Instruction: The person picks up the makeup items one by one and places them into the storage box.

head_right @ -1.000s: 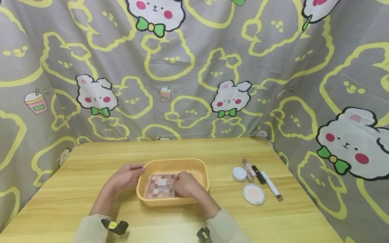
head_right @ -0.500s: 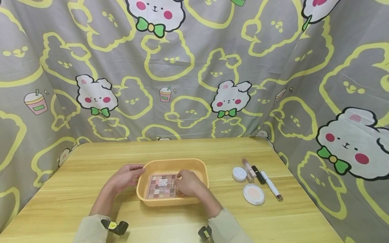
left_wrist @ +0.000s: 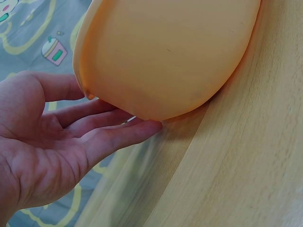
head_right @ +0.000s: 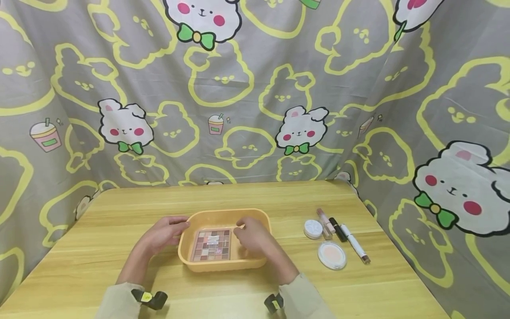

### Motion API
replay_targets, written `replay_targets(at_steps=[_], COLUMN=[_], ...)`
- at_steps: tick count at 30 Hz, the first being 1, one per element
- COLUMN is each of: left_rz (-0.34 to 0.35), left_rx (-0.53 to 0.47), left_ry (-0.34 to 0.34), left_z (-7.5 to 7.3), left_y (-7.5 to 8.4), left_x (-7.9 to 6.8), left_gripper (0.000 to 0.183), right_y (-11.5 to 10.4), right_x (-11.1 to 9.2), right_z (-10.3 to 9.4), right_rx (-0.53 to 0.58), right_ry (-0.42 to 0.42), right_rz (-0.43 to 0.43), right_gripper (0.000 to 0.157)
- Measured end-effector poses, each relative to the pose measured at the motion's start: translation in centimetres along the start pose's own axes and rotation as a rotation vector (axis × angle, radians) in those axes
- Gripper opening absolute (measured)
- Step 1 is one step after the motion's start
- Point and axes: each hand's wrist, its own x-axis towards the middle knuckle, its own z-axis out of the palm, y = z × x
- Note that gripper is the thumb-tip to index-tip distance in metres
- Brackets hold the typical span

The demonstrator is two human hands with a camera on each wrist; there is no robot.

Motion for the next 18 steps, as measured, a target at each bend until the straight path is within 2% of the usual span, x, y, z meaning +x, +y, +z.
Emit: replay_targets(at_steps=[9,18], left_rz=[0.011,0.003], left_rx=[0.003,0.001], left_ry=[-0.016,-0.028], left_z=[-0.1,-0.2], left_y=[0.0,0.1], left_x=[-0.2,-0.2], left_gripper=[0.054,0.056], right_y=[-0.2,0.3], right_x=[-0.3,-0.8], right_z=[-1.5,-3.5], right_rx=[0.008,0.033], right_ry=[0.12,0.188], right_rz=[-0.003,0.007], right_gripper=[0.03,0.029])
